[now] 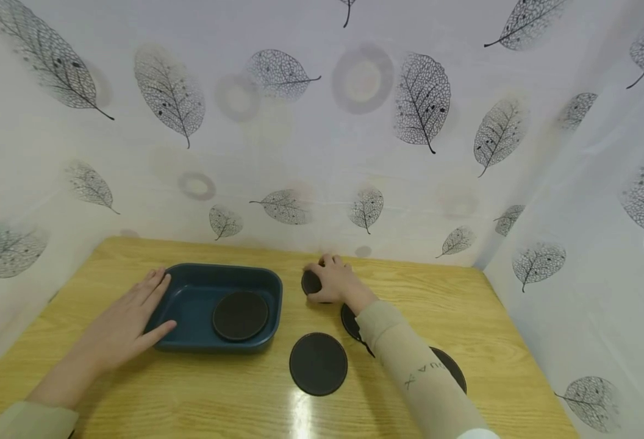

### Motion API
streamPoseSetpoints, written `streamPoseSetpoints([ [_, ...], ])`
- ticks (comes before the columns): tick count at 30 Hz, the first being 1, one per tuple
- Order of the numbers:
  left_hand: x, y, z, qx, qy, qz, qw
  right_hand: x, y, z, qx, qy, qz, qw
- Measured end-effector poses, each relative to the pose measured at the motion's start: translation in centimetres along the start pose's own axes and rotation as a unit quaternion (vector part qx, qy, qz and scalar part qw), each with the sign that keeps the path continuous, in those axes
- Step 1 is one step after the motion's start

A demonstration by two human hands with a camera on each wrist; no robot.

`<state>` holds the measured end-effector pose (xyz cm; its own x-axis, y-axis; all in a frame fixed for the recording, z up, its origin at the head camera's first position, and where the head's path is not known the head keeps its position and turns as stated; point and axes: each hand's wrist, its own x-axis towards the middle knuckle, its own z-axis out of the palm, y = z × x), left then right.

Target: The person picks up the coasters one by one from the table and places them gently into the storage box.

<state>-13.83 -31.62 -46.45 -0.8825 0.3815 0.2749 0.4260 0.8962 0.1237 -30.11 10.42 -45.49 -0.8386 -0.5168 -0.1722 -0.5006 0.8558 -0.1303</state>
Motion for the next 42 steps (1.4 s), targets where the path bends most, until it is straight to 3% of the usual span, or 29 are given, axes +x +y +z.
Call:
streamPoseSetpoints([
  [15, 0.2, 0.3, 0.0, -0.008, 0.002, -0.001, 1.0000, -0.3, -0.3, -0.8, -0.004, 0.010, 0.008, 0.9999],
  [25, 0.1, 0.2, 0.0, -0.009, -0.002, -0.002, 1.0000, -0.7, -0.8, -2.7, -0.038, 0.025, -0.004, 0.9990],
  [33, 0.0, 0.0, 0.0, -0.009, 0.004, 0.001, 1.0000, -0.9, -1.9, -4.5, -0.065, 0.054, -0.035, 0.9958],
  [42, 0.0, -0.1, 0.1, -0.006, 0.006, 0.005, 1.0000, -1.4, -4.2, -6.0, -0.077, 0.060, -0.081, 0.9919],
])
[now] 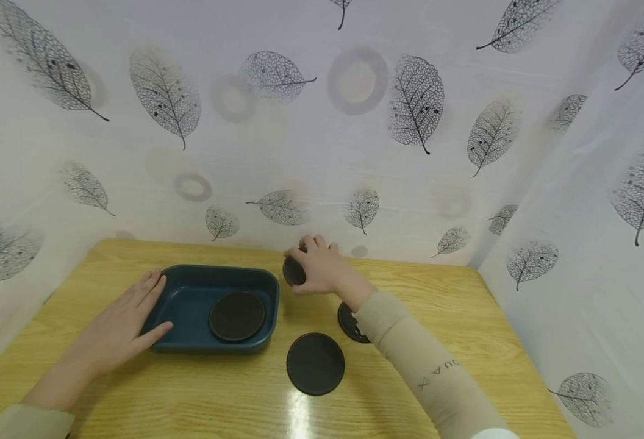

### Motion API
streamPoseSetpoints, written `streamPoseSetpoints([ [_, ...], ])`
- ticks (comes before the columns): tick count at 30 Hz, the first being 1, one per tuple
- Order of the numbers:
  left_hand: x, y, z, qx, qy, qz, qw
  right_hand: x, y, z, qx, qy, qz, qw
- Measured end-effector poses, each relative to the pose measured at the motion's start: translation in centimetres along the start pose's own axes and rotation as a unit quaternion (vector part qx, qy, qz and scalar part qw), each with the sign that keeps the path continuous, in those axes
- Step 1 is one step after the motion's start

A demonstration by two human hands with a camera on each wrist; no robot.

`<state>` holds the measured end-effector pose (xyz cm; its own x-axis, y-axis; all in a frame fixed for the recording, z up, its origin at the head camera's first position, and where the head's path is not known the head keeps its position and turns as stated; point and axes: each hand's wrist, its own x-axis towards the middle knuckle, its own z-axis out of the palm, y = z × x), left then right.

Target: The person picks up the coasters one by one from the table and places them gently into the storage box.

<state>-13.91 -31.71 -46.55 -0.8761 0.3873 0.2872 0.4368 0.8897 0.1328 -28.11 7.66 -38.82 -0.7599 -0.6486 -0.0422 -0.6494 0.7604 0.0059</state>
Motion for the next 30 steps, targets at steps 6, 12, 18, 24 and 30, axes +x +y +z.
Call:
streamPoseSetpoints([
  [6, 0.0, 0.1, 0.0, -0.001, 0.002, 0.001, 1.0000, 0.1, -1.8, -0.9, -0.016, 0.016, -0.032, 0.9992],
  [12, 0.0, 0.1, -0.1, -0.002, 0.004, 0.002, 1.0000, 0.3, -3.6, -1.6, -0.021, 0.009, -0.049, 0.9985],
  [18, 0.0, 0.1, 0.0, 0.000, 0.001, 0.001, 1.0000, 0.6, -5.4, -2.0, -0.033, 0.005, -0.073, 0.9968],
  [24, -0.1, 0.0, 0.0, -0.002, -0.006, -0.003, 1.0000, 0.8, -7.0, -1.8, -0.072, 0.013, -0.097, 0.9926],
  [30, 0.0, 0.1, -0.1, -0.003, -0.010, -0.007, 0.9999, 1.2, -8.4, -1.5, -0.081, 0.007, -0.115, 0.9900],
])
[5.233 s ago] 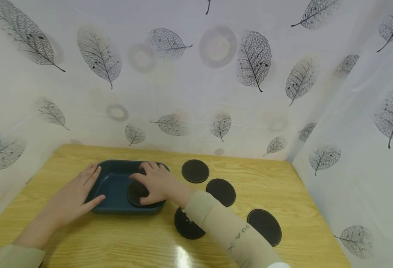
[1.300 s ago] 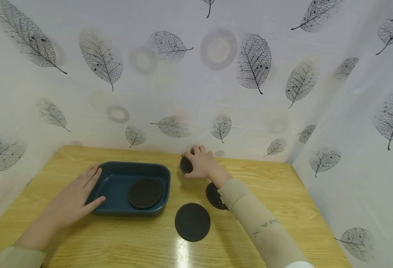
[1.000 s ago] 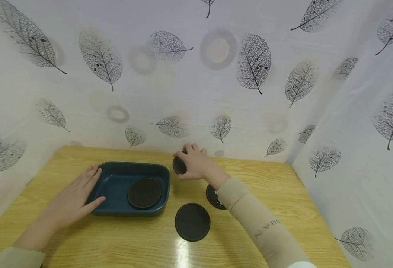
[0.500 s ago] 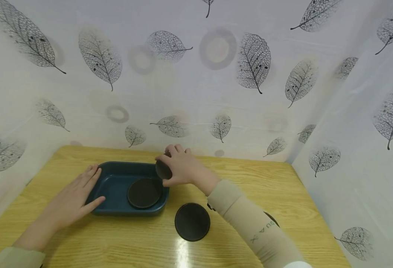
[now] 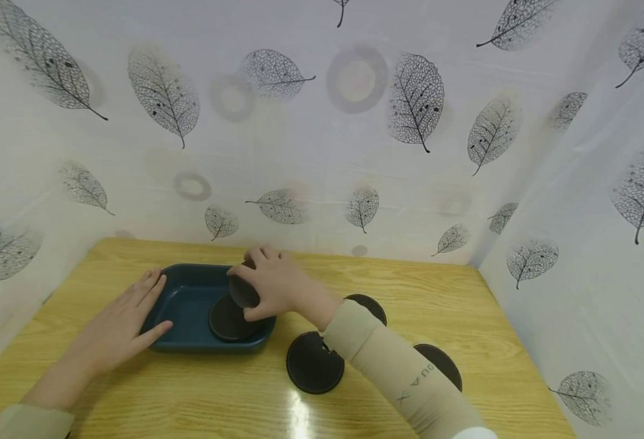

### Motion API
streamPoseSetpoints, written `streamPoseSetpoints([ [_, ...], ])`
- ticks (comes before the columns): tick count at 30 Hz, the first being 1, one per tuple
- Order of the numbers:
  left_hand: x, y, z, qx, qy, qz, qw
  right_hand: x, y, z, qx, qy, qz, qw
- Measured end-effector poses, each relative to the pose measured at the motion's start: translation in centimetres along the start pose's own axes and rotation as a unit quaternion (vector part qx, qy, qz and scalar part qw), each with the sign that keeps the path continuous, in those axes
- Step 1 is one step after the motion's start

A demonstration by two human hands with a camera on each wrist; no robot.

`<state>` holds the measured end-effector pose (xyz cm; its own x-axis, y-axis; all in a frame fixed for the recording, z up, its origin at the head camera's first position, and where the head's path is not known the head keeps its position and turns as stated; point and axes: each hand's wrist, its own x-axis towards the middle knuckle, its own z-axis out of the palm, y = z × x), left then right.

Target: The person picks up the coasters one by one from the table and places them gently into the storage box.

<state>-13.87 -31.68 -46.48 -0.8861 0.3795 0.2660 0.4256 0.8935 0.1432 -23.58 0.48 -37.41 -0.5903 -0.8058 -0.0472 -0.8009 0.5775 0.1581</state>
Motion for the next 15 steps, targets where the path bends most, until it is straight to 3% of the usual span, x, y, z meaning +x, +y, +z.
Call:
streamPoseSetpoints([
  [8, 0.1, 0.0, -0.1, -0.001, 0.000, 0.000, 1.0000, 0.8, -1.6, 0.4, 0.016, -0.011, -0.017, 0.9997],
  [15, 0.0, 0.0, 0.0, -0.001, -0.003, -0.002, 1.0000, 1.5, -2.8, 1.1, -0.012, -0.024, -0.020, 0.9994],
])
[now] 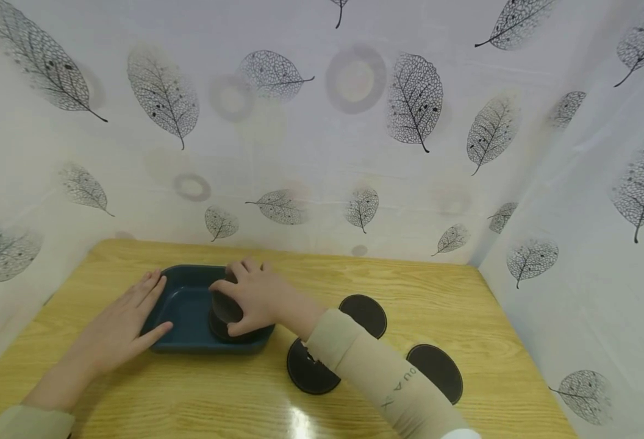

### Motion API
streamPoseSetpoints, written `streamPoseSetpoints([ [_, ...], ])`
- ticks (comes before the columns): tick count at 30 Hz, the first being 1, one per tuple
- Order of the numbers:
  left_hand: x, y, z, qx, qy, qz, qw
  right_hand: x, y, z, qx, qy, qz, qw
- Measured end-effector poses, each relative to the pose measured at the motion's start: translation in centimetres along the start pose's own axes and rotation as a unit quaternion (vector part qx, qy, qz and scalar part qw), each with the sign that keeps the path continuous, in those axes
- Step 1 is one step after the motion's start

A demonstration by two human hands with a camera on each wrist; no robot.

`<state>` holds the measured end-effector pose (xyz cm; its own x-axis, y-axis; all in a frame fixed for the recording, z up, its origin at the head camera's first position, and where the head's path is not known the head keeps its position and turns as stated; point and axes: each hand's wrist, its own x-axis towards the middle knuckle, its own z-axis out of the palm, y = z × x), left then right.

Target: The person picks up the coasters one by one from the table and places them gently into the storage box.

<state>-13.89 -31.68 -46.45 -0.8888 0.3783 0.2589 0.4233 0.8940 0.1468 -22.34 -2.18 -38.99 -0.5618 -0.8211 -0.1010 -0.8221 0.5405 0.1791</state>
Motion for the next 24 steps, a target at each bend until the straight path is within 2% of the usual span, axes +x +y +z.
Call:
streamPoseSetpoints([
  [11, -0.1, 0.0, 0.1, -0.001, -0.002, -0.002, 1.0000, 0.3, -0.8, 0.1, 0.027, -0.014, -0.014, 0.9994],
  [24, 0.0, 0.1, 0.0, -0.005, 0.002, -0.007, 1.0000, 0.9, -1.3, 1.3, 0.022, -0.018, -0.009, 0.9995],
])
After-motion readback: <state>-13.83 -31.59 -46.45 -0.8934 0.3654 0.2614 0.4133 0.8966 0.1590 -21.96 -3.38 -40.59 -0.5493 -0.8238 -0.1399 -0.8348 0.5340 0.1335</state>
